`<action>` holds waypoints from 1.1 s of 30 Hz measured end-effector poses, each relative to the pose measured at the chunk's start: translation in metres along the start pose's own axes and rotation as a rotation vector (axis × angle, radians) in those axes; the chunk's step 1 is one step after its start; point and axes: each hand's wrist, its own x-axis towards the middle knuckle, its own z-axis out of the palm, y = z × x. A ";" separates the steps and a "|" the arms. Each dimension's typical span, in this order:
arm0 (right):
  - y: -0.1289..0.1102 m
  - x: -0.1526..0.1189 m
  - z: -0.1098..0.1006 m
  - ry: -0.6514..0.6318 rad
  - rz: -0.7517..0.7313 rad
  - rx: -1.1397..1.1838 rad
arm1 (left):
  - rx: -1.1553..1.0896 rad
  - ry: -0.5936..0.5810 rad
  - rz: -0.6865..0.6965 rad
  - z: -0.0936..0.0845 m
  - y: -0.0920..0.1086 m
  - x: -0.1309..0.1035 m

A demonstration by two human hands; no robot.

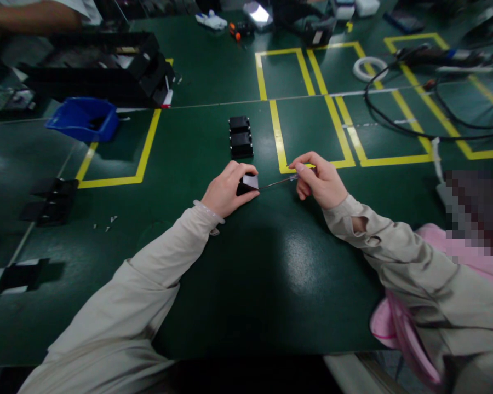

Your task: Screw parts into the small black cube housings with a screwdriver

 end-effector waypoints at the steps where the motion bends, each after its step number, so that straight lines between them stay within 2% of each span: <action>1: 0.000 0.000 0.000 0.000 0.000 0.001 | 0.000 -0.002 -0.002 0.000 0.000 0.000; 18: 0.002 0.000 0.000 0.001 -0.062 -0.009 | 0.009 0.002 -0.003 0.001 0.000 -0.001; 33: 0.002 0.000 0.000 -0.001 -0.037 0.005 | 0.004 0.002 -0.002 0.001 0.000 0.000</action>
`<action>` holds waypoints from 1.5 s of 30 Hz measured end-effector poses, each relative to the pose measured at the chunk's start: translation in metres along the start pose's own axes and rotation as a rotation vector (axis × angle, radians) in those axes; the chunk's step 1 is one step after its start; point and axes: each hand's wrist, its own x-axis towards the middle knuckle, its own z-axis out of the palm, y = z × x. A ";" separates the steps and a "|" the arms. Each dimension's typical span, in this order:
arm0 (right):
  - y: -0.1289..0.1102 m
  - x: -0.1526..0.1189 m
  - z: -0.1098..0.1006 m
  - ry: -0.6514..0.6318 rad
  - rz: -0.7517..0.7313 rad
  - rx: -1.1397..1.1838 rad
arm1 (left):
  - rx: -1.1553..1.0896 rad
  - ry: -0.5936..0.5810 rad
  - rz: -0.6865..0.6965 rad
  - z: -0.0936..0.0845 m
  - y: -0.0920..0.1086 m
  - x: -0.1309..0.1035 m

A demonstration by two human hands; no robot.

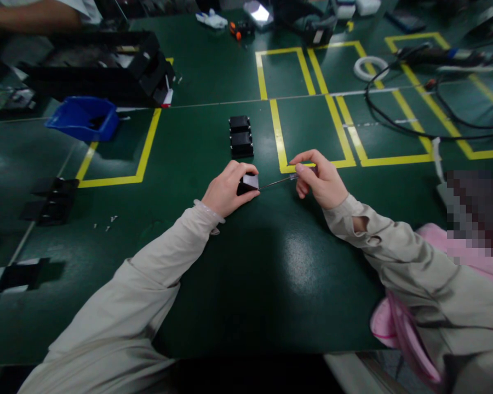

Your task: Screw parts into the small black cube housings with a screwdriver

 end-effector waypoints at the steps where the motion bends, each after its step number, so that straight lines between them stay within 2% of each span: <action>1: 0.001 0.000 0.000 -0.001 0.003 0.001 | 0.000 0.000 0.002 0.000 0.000 0.000; 7: 0.002 0.001 0.000 -0.002 -0.031 -0.013 | 0.001 0.000 0.001 0.000 0.000 0.000; 14: 0.001 0.000 0.000 -0.002 0.011 -0.005 | 0.002 0.005 0.009 0.000 0.000 0.000; 20: 0.000 0.000 0.000 -0.016 -0.029 -0.010 | 0.005 0.000 0.001 -0.001 0.001 0.000; 26: -0.001 0.000 0.001 0.007 0.021 -0.013 | 0.008 -0.004 -0.003 -0.001 0.001 0.000; 45: -0.002 -0.001 0.001 -0.015 -0.001 -0.002 | 0.009 0.001 0.007 -0.001 0.000 0.000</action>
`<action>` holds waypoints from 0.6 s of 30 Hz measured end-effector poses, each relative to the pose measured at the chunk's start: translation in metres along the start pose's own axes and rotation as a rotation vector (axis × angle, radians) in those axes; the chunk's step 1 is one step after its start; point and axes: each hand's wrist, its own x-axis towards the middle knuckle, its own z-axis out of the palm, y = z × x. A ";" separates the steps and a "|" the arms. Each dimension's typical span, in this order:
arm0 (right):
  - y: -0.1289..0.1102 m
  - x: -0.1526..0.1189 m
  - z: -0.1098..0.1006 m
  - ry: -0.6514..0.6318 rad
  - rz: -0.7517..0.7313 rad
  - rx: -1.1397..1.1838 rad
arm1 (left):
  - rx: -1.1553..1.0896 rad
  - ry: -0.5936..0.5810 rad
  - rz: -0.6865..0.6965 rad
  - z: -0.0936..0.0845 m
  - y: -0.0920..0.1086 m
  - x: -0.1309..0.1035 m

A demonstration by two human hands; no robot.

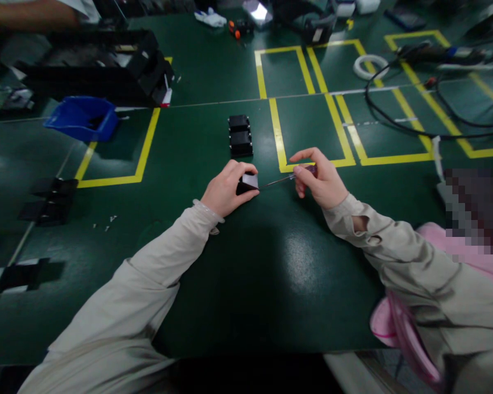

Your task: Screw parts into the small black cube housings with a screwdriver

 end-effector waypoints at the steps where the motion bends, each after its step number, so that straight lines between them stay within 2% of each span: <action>1: 0.000 0.000 0.000 0.003 0.007 -0.004 | -0.002 0.000 0.001 0.000 0.000 0.000; 18: 0.000 0.001 -0.001 0.007 -0.002 -0.025 | -0.001 -0.003 -0.002 0.000 -0.001 0.000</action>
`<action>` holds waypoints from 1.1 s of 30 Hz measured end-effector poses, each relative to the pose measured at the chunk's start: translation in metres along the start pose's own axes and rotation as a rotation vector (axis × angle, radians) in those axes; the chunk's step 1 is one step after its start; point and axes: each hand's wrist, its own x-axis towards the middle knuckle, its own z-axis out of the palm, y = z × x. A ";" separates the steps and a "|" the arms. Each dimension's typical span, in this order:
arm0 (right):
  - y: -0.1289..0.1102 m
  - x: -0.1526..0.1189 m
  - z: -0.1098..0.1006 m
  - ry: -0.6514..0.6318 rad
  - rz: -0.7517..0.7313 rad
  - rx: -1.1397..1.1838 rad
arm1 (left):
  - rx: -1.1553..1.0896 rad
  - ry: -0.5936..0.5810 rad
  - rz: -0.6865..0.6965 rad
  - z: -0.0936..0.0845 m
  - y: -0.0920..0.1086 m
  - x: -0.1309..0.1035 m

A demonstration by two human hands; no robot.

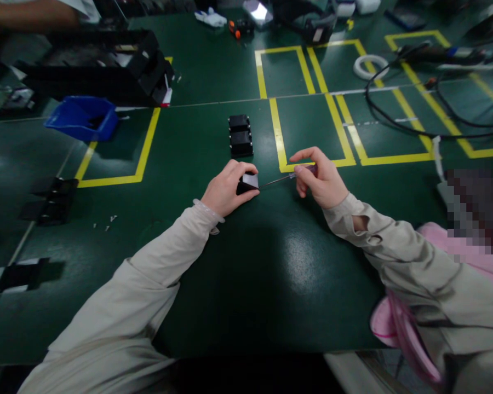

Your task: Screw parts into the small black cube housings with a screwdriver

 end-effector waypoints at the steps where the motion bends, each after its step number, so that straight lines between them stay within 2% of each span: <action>1: 0.000 0.000 0.000 -0.002 -0.007 0.002 | 0.000 -0.001 -0.004 0.000 0.000 0.000; 8: 0.003 0.000 0.000 -0.005 0.025 0.004 | -0.002 -0.002 0.001 -0.001 0.001 0.000; 13: 0.001 0.000 0.000 -0.010 -0.019 -0.003 | -0.002 0.003 0.003 0.000 0.001 0.000; 19: 0.000 0.000 0.001 -0.004 0.019 0.021 | -0.005 0.003 0.001 -0.001 0.001 0.000; 33: 0.000 -0.001 0.002 -0.009 -0.021 0.017 | -0.005 0.002 0.000 -0.001 0.000 0.000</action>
